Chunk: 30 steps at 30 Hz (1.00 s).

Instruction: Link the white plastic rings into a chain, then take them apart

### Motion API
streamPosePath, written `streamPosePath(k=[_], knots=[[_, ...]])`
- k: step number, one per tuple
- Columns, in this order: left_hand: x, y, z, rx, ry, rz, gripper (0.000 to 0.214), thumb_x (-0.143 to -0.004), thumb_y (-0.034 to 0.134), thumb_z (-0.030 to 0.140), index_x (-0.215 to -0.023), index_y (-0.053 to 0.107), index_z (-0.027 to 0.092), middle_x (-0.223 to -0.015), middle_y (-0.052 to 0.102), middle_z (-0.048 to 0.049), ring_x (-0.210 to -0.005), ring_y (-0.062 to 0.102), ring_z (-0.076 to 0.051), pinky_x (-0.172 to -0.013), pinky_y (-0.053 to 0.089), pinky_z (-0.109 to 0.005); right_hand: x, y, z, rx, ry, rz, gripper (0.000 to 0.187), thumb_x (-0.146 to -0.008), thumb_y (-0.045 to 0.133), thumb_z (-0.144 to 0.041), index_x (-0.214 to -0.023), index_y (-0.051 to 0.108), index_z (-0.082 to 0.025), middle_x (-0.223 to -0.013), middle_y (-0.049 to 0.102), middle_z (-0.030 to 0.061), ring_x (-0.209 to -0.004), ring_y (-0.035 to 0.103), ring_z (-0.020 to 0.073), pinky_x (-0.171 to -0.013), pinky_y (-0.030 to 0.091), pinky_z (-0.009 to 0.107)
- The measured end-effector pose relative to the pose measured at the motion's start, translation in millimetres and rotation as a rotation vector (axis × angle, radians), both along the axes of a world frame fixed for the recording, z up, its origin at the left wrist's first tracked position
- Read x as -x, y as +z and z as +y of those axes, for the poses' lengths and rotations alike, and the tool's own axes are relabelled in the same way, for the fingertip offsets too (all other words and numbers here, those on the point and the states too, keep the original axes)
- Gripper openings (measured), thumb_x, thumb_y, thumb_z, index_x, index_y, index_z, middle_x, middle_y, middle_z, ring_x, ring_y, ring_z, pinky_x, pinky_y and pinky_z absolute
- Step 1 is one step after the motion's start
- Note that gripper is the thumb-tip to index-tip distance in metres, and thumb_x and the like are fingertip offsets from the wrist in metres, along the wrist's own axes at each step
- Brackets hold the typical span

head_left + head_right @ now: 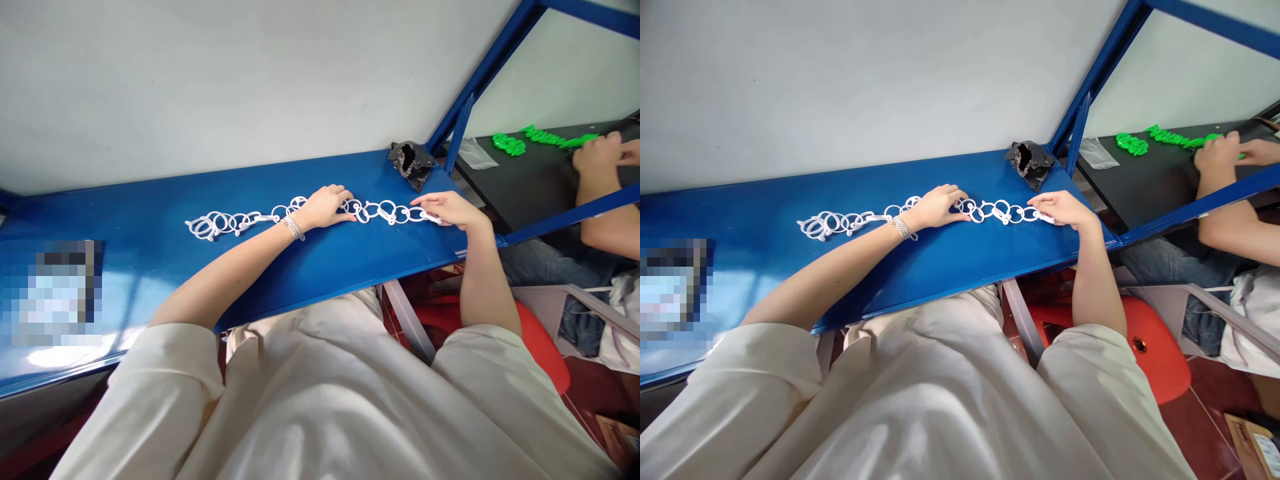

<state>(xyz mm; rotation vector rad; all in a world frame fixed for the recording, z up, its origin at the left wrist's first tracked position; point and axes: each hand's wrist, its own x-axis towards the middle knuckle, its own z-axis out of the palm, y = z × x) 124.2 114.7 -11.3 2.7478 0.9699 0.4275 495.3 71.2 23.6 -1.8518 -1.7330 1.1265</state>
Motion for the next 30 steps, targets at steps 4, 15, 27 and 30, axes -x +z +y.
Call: streamPosePath(k=[4, 15, 27, 30], knots=[[7.1, 2.7, -7.3, 0.000, 0.103, -0.014, 0.059, -0.098, 0.066, 0.060, -0.133, 0.060, 0.013, -0.116, 0.073, -0.0178, -0.103, 0.068, -0.032, -0.089, 0.049, -0.039, -6.0, -3.7, 4.7, 0.024, -0.126, 0.062, 0.080, -0.080, 0.057, -0.095, -0.089, 0.077, -0.018, -0.059, 0.060, 0.0095, -0.043, 0.041, 0.0146, -0.041, 0.027, 0.030], [24.1, 14.0, -16.3, -0.144, 0.259, 0.092, 0.029, -0.106, 0.053, 0.039, -0.120, 0.070, 0.020, -0.107, 0.073, -0.0153, -0.097, 0.067, -0.031, -0.086, 0.047, -0.043, -34.1, -9.0, 11.0, 0.115, -0.193, 0.143, 0.056, -0.083, 0.074, -0.077, -0.081, 0.070, -0.021, -0.049, 0.053, 0.0024, -0.038, 0.041, 0.0137, -0.038, 0.025, 0.027], [23.4, -10.9, -16.9, -0.410, 0.082, 0.108, 0.040, -0.101, 0.037, 0.005, -0.094, 0.076, 0.013, -0.092, 0.067, -0.0186, -0.085, 0.059, -0.029, -0.071, 0.038, -0.042, -36.7, -11.6, 20.6, -0.062, -0.611, 0.861, 0.042, -0.113, 0.033, -0.014, -0.086, 0.066, -0.015, -0.072, 0.057, -0.0014, -0.050, 0.050, 0.0006, -0.048, 0.038, 0.006], [25.5, -9.7, -17.2, -0.412, 0.099, 0.134, 0.040, -0.103, 0.038, 0.008, -0.095, 0.077, 0.013, -0.093, 0.067, -0.0188, -0.088, 0.061, -0.030, -0.073, 0.040, -0.043, -36.3, -10.9, 21.1, -0.118, -0.691, 0.946, 0.049, -0.115, 0.031, -0.024, -0.087, 0.070, -0.012, -0.078, 0.063, 0.0053, -0.065, 0.065, 0.0027, -0.058, 0.049, 0.007]])
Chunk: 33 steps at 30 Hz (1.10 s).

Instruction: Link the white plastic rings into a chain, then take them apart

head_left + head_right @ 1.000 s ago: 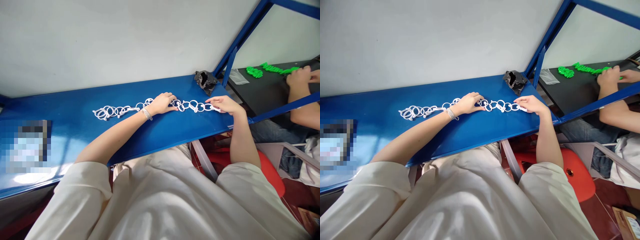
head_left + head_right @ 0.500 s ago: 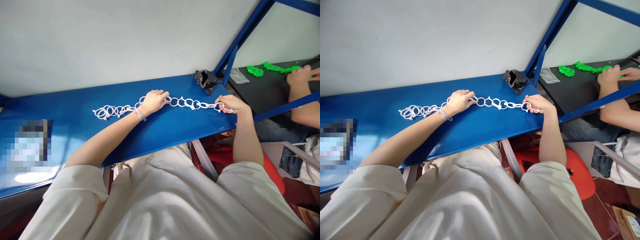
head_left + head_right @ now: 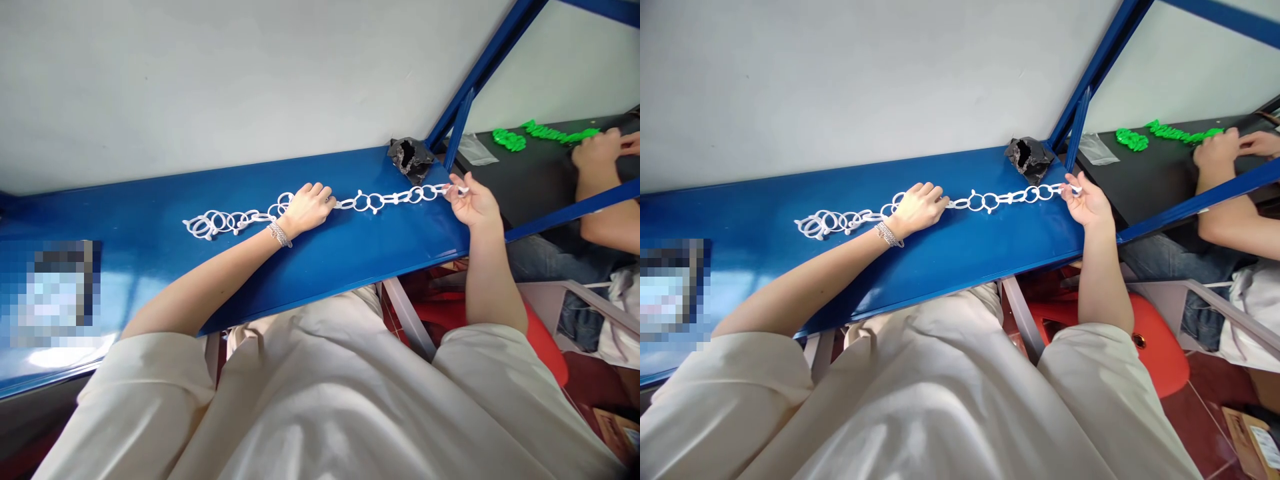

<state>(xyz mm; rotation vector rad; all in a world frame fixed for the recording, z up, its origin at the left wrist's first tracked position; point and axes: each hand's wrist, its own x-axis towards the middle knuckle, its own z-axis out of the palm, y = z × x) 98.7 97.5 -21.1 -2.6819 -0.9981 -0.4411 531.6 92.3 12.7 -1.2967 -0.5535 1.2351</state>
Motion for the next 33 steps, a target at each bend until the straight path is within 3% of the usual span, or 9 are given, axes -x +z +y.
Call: streamPosePath(k=[2, 6, 11, 14, 17, 21, 26, 29, 33], knots=[[-0.3, 2.2, -0.7, 0.021, 0.030, 0.017, 0.040, -0.106, 0.039, 0.014, -0.098, 0.077, 0.012, -0.096, 0.068, -0.0195, -0.091, 0.062, -0.031, -0.075, 0.042, -0.044, 0.0, -2.3, 0.5, -0.030, -0.022, 0.020, 0.051, -0.115, 0.033, -0.025, -0.086, 0.072, -0.011, -0.080, 0.065, 0.0081, -0.073, 0.070, 0.0043, -0.066, 0.054, 0.009], [-5.1, 5.8, -4.1, 0.095, 0.061, -0.007, 0.038, -0.108, 0.046, 0.031, -0.104, 0.077, 0.011, -0.107, 0.067, -0.0208, -0.098, 0.063, -0.033, -0.082, 0.046, -0.046, 2.7, -11.0, 2.1, -0.103, -0.078, -0.074, 0.033, -0.100, 0.053, 0.003, -0.081, 0.073, -0.015, -0.081, 0.067, 0.0032, -0.075, 0.072, 0.0035, -0.080, 0.059, 0.010], [-10.8, 12.4, -14.8, 0.214, 0.065, -0.034, 0.042, -0.106, 0.054, 0.041, -0.122, 0.073, 0.007, -0.121, 0.064, -0.0229, -0.109, 0.062, -0.035, -0.094, 0.048, -0.048, 7.4, -17.5, 5.2, -0.036, -0.203, -0.294, 0.028, -0.093, 0.061, 0.002, -0.073, 0.071, -0.014, -0.071, 0.069, 0.0041, -0.060, 0.068, 0.0097, -0.066, 0.063, 0.021], [2.6, 23.9, -25.0, 0.250, 0.060, -0.043, 0.056, -0.102, 0.061, 0.051, -0.139, 0.065, 0.010, -0.131, 0.061, -0.0237, -0.116, 0.061, -0.038, -0.100, 0.048, -0.051, 6.0, -17.9, 6.4, -0.008, -0.244, -0.352, 0.030, -0.090, 0.061, 0.007, -0.069, 0.071, -0.011, -0.064, 0.067, 0.0065, -0.054, 0.066, 0.0121, -0.065, 0.061, 0.028], [42.9, 40.0, -37.8, 0.272, 0.142, -0.075, 0.060, -0.101, 0.060, 0.058, -0.143, 0.063, 0.015, -0.138, 0.058, -0.0228, -0.122, 0.059, -0.039, -0.107, 0.045, -0.055, 2.1, -17.1, 6.3, 0.010, -0.293, -0.375, 0.029, -0.088, 0.062, 0.007, -0.067, 0.070, -0.011, -0.063, 0.066, 0.0062, -0.053, 0.066, 0.0123, -0.069, 0.061, 0.031], [130.0, 57.1, -55.9, 0.307, 0.366, -0.019, 0.075, -0.095, 0.066, 0.064, -0.155, 0.053, 0.021, -0.148, 0.053, -0.0213, -0.134, 0.052, -0.042, -0.113, 0.042, -0.057, -0.9, -15.2, 7.2, 0.046, -0.384, -0.374, 0.031, -0.089, 0.058, 0.003, -0.065, 0.068, -0.014, -0.061, 0.062, 0.0030, -0.048, 0.058, 0.0101, -0.061, 0.055, 0.030], [223.2, 55.5, -76.3, 0.514, 0.768, 0.204, 0.104, -0.089, 0.066, 0.074, -0.172, 0.023, 0.027, -0.171, 0.033, -0.0219, -0.157, 0.030, -0.049, -0.119, 0.036, -0.068, -0.6, -11.6, 14.3, 0.078, -0.593, -0.366, 0.038, -0.093, 0.043, -0.005, -0.063, 0.060, -0.019, -0.065, 0.059, 0.0014, -0.047, 0.056, 0.0117, -0.054, 0.049, 0.031], [246.3, 45.0, -85.1, 0.633, 0.984, 0.208, 0.102, -0.094, 0.046, 0.082, -0.173, 0.019, 0.023, -0.168, 0.036, -0.0282, -0.156, 0.036, -0.051, -0.118, 0.040, -0.066, -7.8, -8.2, 17.1, 0.014, -0.761, -0.300, 0.040, -0.102, 0.036, -0.016, -0.068, 0.057, -0.021, -0.080, 0.065, 0.0058, -0.059, 0.065, 0.0136, -0.062, 0.052, 0.032], [250.8, 34.2, -90.4, 0.684, 0.894, 0.142, 0.087, -0.100, 0.040, 0.072, -0.171, 0.029, 0.024, -0.164, 0.042, -0.0256, -0.142, 0.058, -0.044, -0.114, 0.048, -0.053, -25.9, 1.9, 10.4, -0.111, -0.809, -0.110, 0.050, -0.109, 0.022, -0.032, -0.079, 0.060, -0.023, -0.115, 0.070, 0.0127, -0.075, 0.071, 0.0133, -0.074, 0.055, 0.035]])
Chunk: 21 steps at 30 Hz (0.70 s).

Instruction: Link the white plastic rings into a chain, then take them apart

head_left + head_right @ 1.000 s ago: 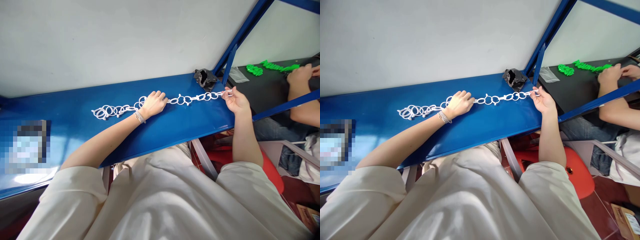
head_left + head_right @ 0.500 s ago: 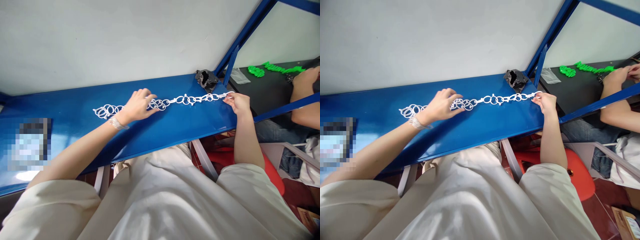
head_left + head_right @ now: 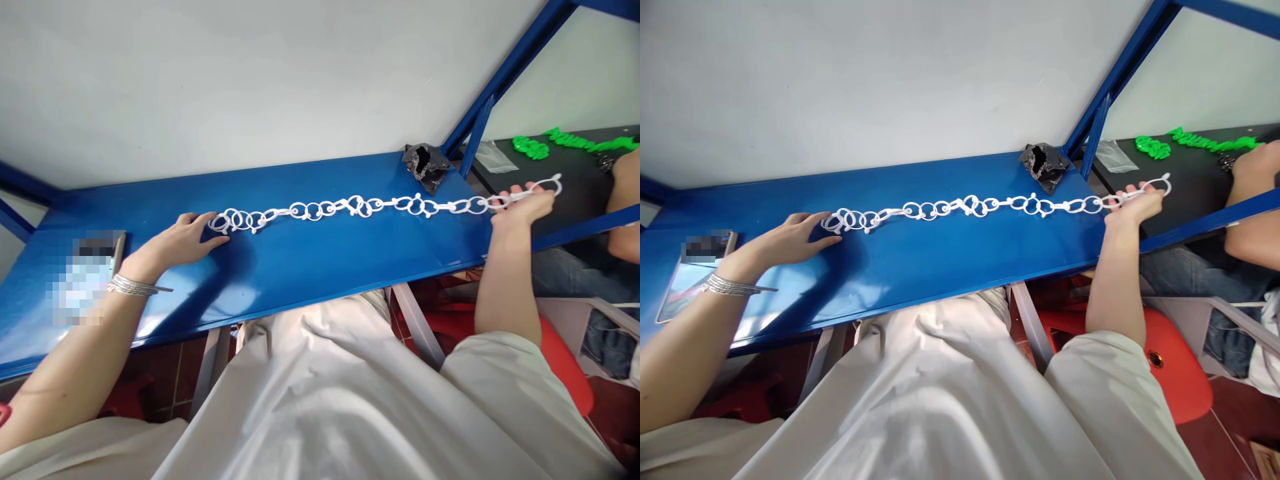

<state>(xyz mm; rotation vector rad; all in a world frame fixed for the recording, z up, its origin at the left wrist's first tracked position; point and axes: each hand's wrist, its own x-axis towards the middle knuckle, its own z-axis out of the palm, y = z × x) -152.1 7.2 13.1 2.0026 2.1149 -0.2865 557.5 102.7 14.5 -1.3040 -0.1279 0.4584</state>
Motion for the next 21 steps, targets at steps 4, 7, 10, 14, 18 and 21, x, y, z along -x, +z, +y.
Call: streamPosePath(k=[4, 7, 10, 14, 18, 21], knots=[[-12.3, -1.7, -1.2, -0.068, -0.043, -0.040, 0.076, -0.102, 0.041, 0.060, -0.165, 0.042, 0.017, -0.157, 0.054, -0.0227, -0.145, 0.056, -0.039, -0.121, 0.045, -0.049, 2.4, 21.3, -9.5, -0.124, 0.130, 0.053, 0.054, -0.109, 0.018, -0.037, -0.090, 0.067, -0.026, -0.141, 0.066, 0.0130, -0.094, 0.077, 0.0154, -0.086, 0.057, 0.039], [-33.5, -2.9, -0.3, -0.166, -0.151, -0.085, 0.071, -0.102, 0.045, 0.050, -0.158, 0.049, 0.007, -0.151, 0.060, -0.0240, -0.150, 0.051, -0.037, -0.124, 0.044, -0.048, 34.8, 43.8, -9.1, -0.160, 0.248, 0.070, 0.055, -0.108, 0.018, -0.033, -0.085, 0.067, -0.025, -0.143, 0.066, 0.0141, -0.101, 0.079, 0.0164, -0.087, 0.057, 0.038], [-64.8, -7.4, 6.6, -0.257, -0.246, -0.163, 0.065, -0.101, 0.048, 0.047, -0.149, 0.057, 0.005, -0.150, 0.062, -0.0259, -0.143, 0.057, -0.038, -0.123, 0.046, -0.051, 88.1, 63.3, -4.2, -0.152, 0.376, 0.051, 0.055, -0.107, 0.015, -0.031, -0.084, 0.064, -0.023, -0.136, 0.070, 0.0151, -0.101, 0.079, 0.0171, -0.084, 0.059, 0.038], [-115.3, -15.6, 26.9, -0.347, -0.378, -0.260, 0.053, -0.099, 0.053, 0.043, -0.137, 0.065, 0.008, -0.145, 0.064, -0.0253, -0.144, 0.058, -0.036, -0.121, 0.049, -0.048, 162.5, 70.9, 6.8, -0.150, 0.668, 0.030, 0.047, -0.110, 0.019, -0.033, -0.095, 0.062, -0.021, -0.118, 0.074, 0.0137, -0.100, 0.078, 0.0179, -0.085, 0.061, 0.037], [-172.8, -19.3, 47.8, -0.336, -0.479, -0.334, 0.049, -0.098, 0.058, 0.039, -0.135, 0.064, 0.007, -0.147, 0.060, -0.0255, -0.134, 0.065, -0.034, -0.116, 0.054, -0.046, 218.3, 59.6, 28.3, -0.117, 0.841, -0.090, 0.033, -0.105, 0.050, -0.050, -0.093, 0.063, -0.022, -0.095, 0.074, 0.0076, -0.097, 0.077, 0.0217, -0.081, 0.061, 0.037], [-220.6, -17.0, 57.4, -0.308, -0.536, -0.382, 0.045, -0.099, 0.061, 0.037, -0.133, 0.063, 0.008, -0.148, 0.059, -0.0237, -0.128, 0.069, -0.032, -0.114, 0.055, -0.044, 245.2, 49.9, 42.5, -0.142, 0.907, -0.163, 0.033, -0.097, 0.065, -0.055, -0.090, 0.062, -0.022, -0.087, 0.073, 0.0042, -0.089, 0.075, 0.0217, -0.075, 0.061, 0.035]])
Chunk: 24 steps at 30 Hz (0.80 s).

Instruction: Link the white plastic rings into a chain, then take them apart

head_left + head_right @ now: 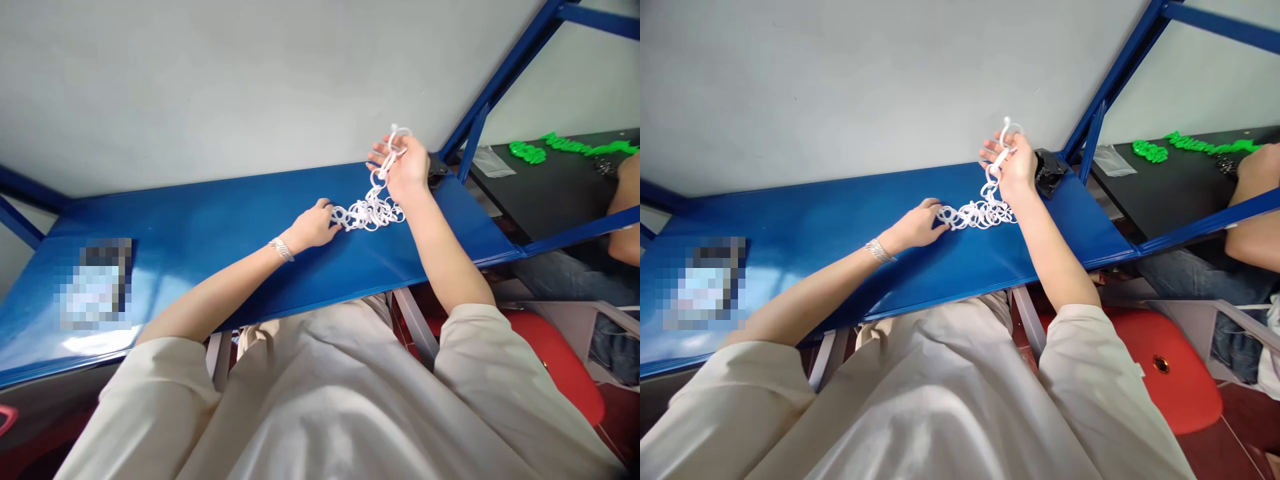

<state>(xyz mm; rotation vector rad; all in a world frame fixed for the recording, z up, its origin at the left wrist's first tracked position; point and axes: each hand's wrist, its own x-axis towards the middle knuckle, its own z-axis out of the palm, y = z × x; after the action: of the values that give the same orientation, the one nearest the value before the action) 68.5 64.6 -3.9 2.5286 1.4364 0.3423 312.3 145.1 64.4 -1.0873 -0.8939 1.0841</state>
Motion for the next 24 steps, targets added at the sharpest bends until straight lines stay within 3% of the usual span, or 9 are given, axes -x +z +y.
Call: streamPosePath(k=[5, 9, 13, 16, 19, 24], knots=[[-67.4, 5.5, 9.9, 0.033, -0.036, -0.038, 0.041, -0.100, 0.065, 0.037, -0.129, 0.066, 0.008, -0.153, 0.055, -0.0262, -0.130, 0.069, -0.036, -0.114, 0.056, -0.047, 14.8, -8.1, -0.8, -0.068, 0.139, -0.056, 0.026, -0.096, 0.064, -0.045, -0.084, 0.062, -0.022, -0.076, 0.070, 0.0011, -0.073, 0.072, 0.0156, -0.069, 0.059, 0.027], [-86.0, 2.1, 15.7, 0.032, -0.106, -0.111, 0.054, -0.098, 0.069, 0.037, -0.142, 0.061, 0.007, -0.156, 0.053, -0.0265, -0.145, 0.059, -0.038, -0.122, 0.049, -0.050, 13.0, -15.0, -9.3, -0.130, 0.191, -0.131, 0.025, -0.094, 0.067, -0.042, -0.079, 0.063, -0.022, -0.071, 0.069, -0.0003, -0.069, 0.070, 0.0149, -0.071, 0.059, 0.028], [-68.6, 2.9, 13.7, -0.047, -0.135, -0.259, 0.057, -0.096, 0.074, 0.040, -0.140, 0.062, 0.007, -0.146, 0.064, -0.0251, -0.142, 0.060, -0.035, -0.120, 0.049, -0.049, 17.9, -23.3, -16.0, -0.141, 0.298, -0.175, 0.024, -0.091, 0.069, -0.041, -0.077, 0.067, -0.021, -0.074, 0.072, 0.0022, -0.070, 0.069, 0.0160, -0.074, 0.060, 0.031], [-41.3, 14.0, 5.9, -0.079, 0.032, -0.446, 0.042, -0.098, 0.070, 0.042, -0.128, 0.067, 0.012, -0.126, 0.076, -0.0169, -0.116, 0.074, -0.027, -0.107, 0.058, -0.043, 30.7, -28.7, -23.3, -0.166, 0.371, -0.217, 0.025, -0.089, 0.066, -0.041, -0.079, 0.073, -0.020, -0.082, 0.076, 0.0047, -0.074, 0.070, 0.0174, -0.077, 0.060, 0.032], [-12.4, 27.4, -5.5, -0.032, 0.123, -0.655, 0.035, -0.098, 0.069, 0.044, -0.120, 0.068, 0.016, -0.108, 0.080, -0.0096, -0.098, 0.077, -0.021, -0.095, 0.061, -0.035, 49.8, -33.6, -31.2, -0.197, 0.438, -0.288, 0.027, -0.088, 0.063, -0.041, -0.087, 0.078, -0.020, -0.092, 0.079, 0.0053, -0.083, 0.071, 0.0201, -0.082, 0.060, 0.034], [28.1, 34.7, -27.8, 0.089, 0.126, -0.792, 0.051, -0.093, 0.069, 0.065, -0.108, 0.074, 0.016, -0.097, 0.082, -0.0106, -0.086, 0.078, -0.022, -0.078, 0.061, -0.032, 80.9, -36.7, -41.4, -0.238, 0.602, -0.569, 0.030, -0.092, 0.054, -0.033, -0.099, 0.080, -0.020, -0.106, 0.082, 0.0054, -0.094, 0.073, 0.0232, -0.091, 0.059, 0.038]])
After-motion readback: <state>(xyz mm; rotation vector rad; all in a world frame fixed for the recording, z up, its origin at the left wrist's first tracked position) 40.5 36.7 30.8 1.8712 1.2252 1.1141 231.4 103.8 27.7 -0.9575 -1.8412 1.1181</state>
